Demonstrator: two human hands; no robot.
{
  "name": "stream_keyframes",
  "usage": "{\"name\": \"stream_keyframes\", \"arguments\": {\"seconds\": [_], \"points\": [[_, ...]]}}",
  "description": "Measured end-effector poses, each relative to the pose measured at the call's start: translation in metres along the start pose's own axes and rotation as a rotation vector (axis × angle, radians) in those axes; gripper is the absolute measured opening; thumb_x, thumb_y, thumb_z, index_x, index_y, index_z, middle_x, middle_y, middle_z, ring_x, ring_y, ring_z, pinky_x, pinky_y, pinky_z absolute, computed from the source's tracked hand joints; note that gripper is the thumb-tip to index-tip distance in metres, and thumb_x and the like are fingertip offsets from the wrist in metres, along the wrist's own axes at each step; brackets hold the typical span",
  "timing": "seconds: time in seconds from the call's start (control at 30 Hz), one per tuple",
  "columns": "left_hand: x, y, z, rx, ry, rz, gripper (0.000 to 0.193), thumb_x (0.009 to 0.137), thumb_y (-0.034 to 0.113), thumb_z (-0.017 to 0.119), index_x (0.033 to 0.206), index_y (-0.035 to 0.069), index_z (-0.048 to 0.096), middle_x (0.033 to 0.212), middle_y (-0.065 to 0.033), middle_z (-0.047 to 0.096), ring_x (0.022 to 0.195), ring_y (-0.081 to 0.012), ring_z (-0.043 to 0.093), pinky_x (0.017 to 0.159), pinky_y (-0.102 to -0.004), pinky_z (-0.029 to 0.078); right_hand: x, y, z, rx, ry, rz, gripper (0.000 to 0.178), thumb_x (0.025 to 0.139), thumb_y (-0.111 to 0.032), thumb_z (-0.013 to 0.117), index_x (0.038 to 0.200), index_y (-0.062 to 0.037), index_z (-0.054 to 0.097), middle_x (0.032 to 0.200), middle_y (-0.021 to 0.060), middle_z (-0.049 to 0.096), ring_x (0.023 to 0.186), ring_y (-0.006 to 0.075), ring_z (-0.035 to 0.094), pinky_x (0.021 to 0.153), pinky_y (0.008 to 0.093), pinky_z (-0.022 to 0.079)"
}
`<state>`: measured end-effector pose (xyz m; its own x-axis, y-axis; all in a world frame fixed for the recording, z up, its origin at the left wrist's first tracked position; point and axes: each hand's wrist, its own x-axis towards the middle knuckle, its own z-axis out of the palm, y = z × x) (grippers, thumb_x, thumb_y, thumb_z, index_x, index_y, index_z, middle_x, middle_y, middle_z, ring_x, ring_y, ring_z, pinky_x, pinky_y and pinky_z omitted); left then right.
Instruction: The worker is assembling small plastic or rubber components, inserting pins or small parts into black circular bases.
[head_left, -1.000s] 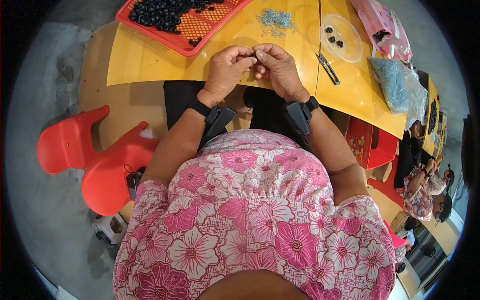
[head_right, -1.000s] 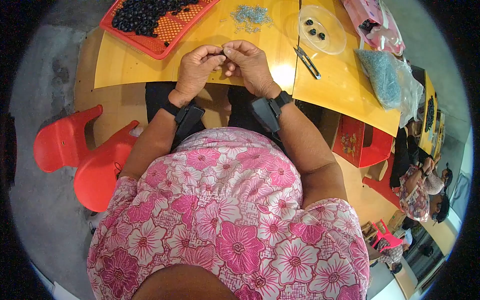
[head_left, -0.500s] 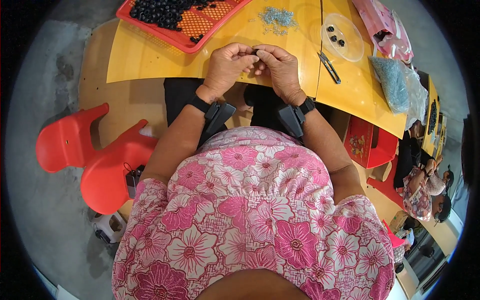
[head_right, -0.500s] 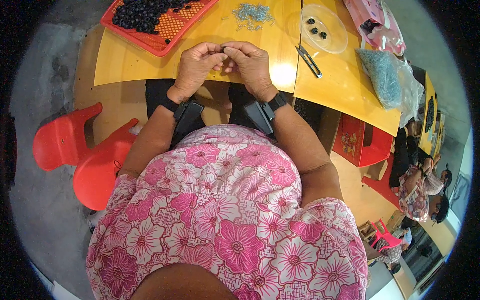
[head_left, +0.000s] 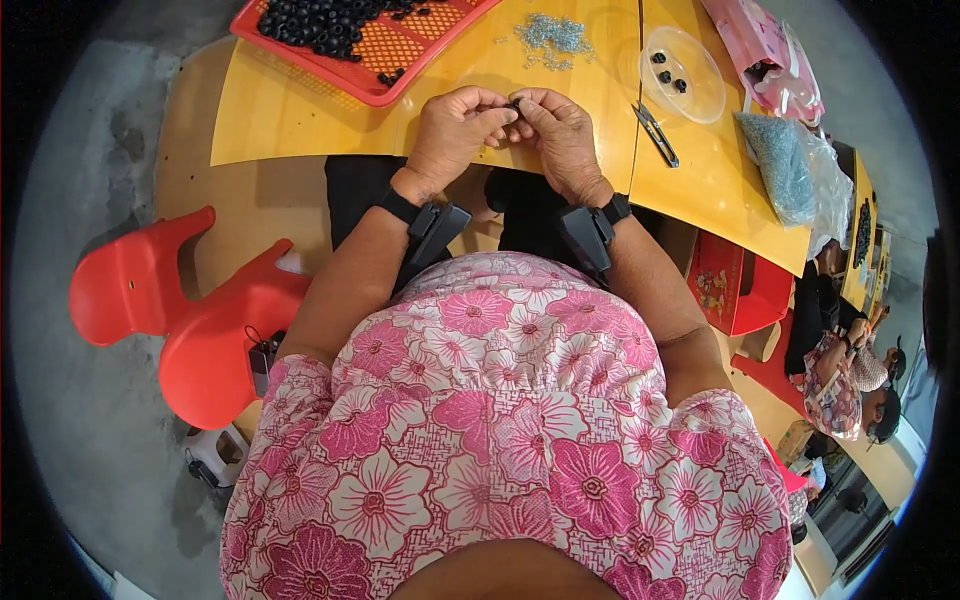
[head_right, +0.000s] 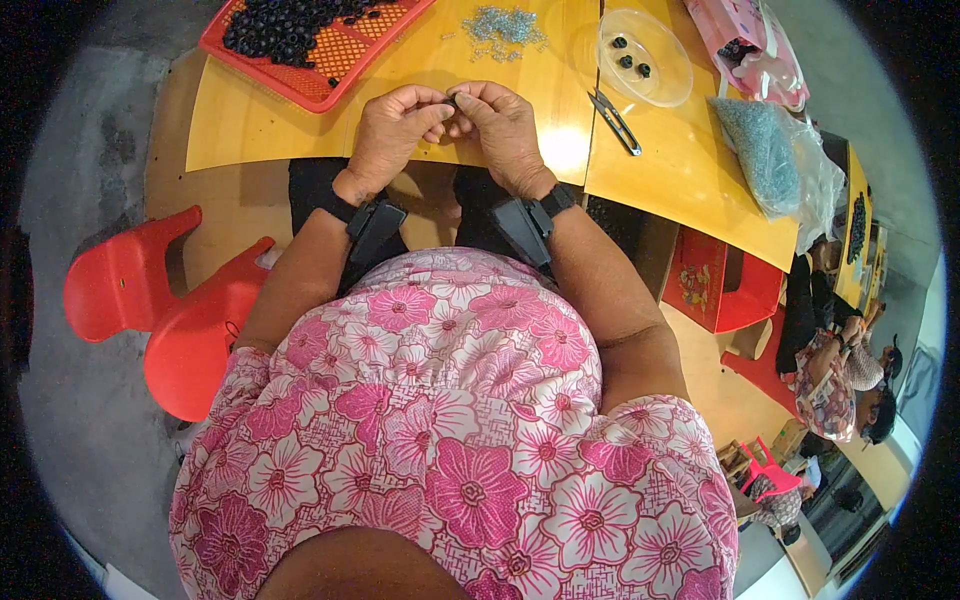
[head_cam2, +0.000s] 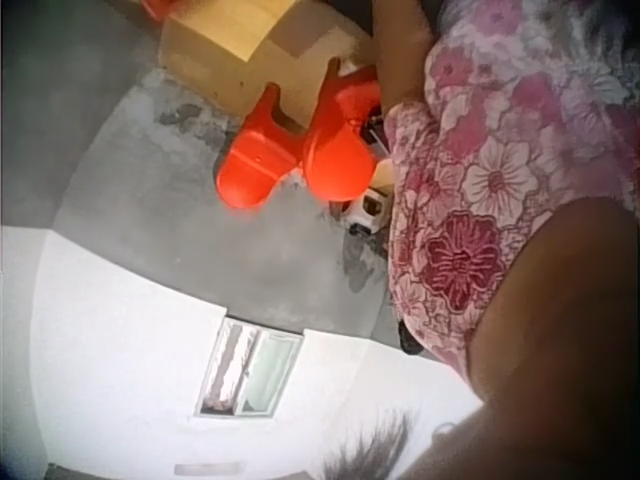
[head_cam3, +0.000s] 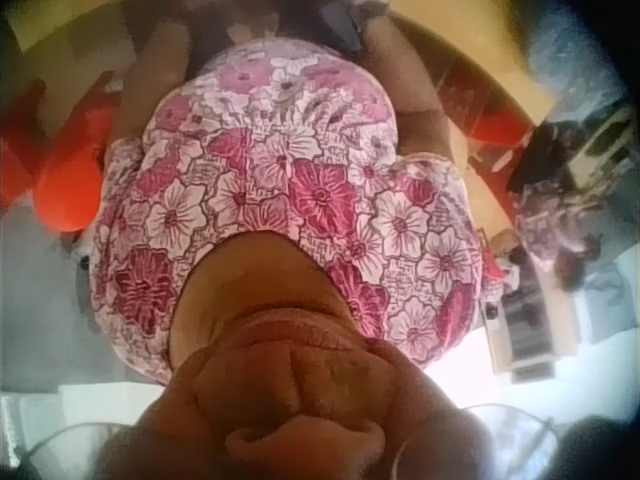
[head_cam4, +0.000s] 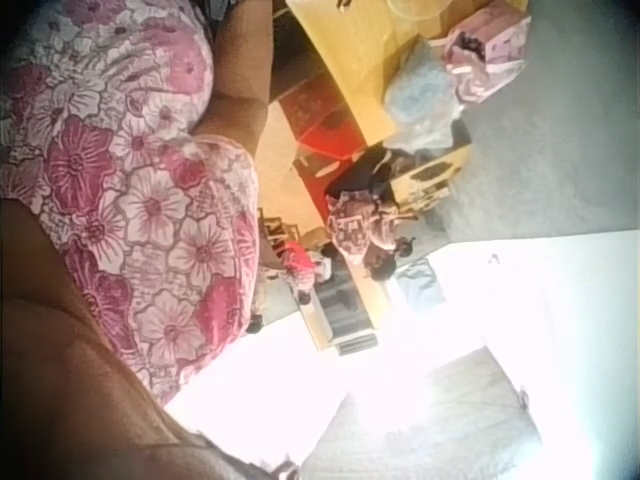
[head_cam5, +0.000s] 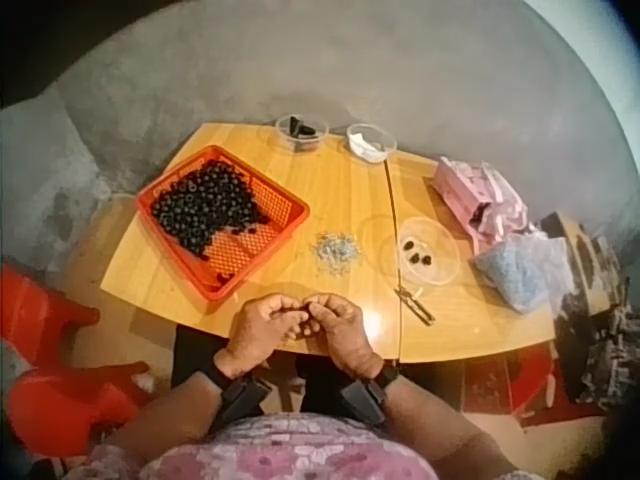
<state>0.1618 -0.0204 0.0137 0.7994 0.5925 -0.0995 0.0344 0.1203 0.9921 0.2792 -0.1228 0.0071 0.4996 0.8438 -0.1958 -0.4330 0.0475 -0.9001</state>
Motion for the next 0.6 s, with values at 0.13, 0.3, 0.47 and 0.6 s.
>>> {"name": "stream_keyframes", "arguments": {"seconds": [0.13, 0.3, 0.47, 0.6], "points": [[0.0021, -0.002, -0.0033, 0.009, -0.036, -0.021, 0.016, 0.085, 0.009, 0.062, 0.094, -0.004, 0.061, 0.078, -0.0054, 0.064, 0.067, -0.0083, 0.061, 0.059, -0.0192, 0.05, 0.0006, 0.0027, -0.0015, -0.027, -0.036, -0.015, 0.014, 0.092, -0.011, 0.051, 0.095, 0.0012, 0.059, 0.074, 0.0008, 0.055, 0.065, 0.0081, 0.05, 0.063, 0.0221, 0.045], [0.0052, -0.002, -0.0049, -0.014, -0.08, -0.048, 0.016, 0.086, 0.01, 0.061, 0.096, -0.004, 0.061, 0.079, -0.0057, 0.064, 0.067, -0.0085, 0.061, 0.061, -0.0191, 0.05, -0.0014, 0.0053, -0.0017, -0.011, -0.027, -0.064, 0.015, 0.092, -0.012, 0.05, 0.096, 0.0007, 0.058, 0.075, 0.0002, 0.055, 0.066, 0.0073, 0.049, 0.063, 0.0215, 0.044], [0.006, -0.0059, -0.006, -0.003, -0.078, -0.045, 0.016, 0.086, 0.009, 0.061, 0.096, -0.003, 0.062, 0.079, -0.0055, 0.065, 0.066, -0.0084, 0.061, 0.061, -0.0194, 0.05, -0.0012, 0.0062, -0.0009, -0.008, -0.018, -0.064, 0.014, 0.092, -0.011, 0.051, 0.097, 0.0008, 0.058, 0.076, 0.0002, 0.055, 0.067, 0.0073, 0.05, 0.064, 0.0209, 0.045], [0.0053, -0.0088, -0.0056, -0.008, -0.044, -0.024, 0.016, 0.085, 0.009, 0.062, 0.095, -0.003, 0.062, 0.078, -0.0048, 0.065, 0.067, -0.0081, 0.06, 0.06, -0.0194, 0.05, -0.0027, 0.0041, 0.0014, 0.006, 0.02, -0.068, 0.012, 0.09, -0.007, 0.054, 0.096, 0.0015, 0.061, 0.075, 0.0017, 0.059, 0.067, 0.008, 0.054, 0.065, 0.0206, 0.047]]}}
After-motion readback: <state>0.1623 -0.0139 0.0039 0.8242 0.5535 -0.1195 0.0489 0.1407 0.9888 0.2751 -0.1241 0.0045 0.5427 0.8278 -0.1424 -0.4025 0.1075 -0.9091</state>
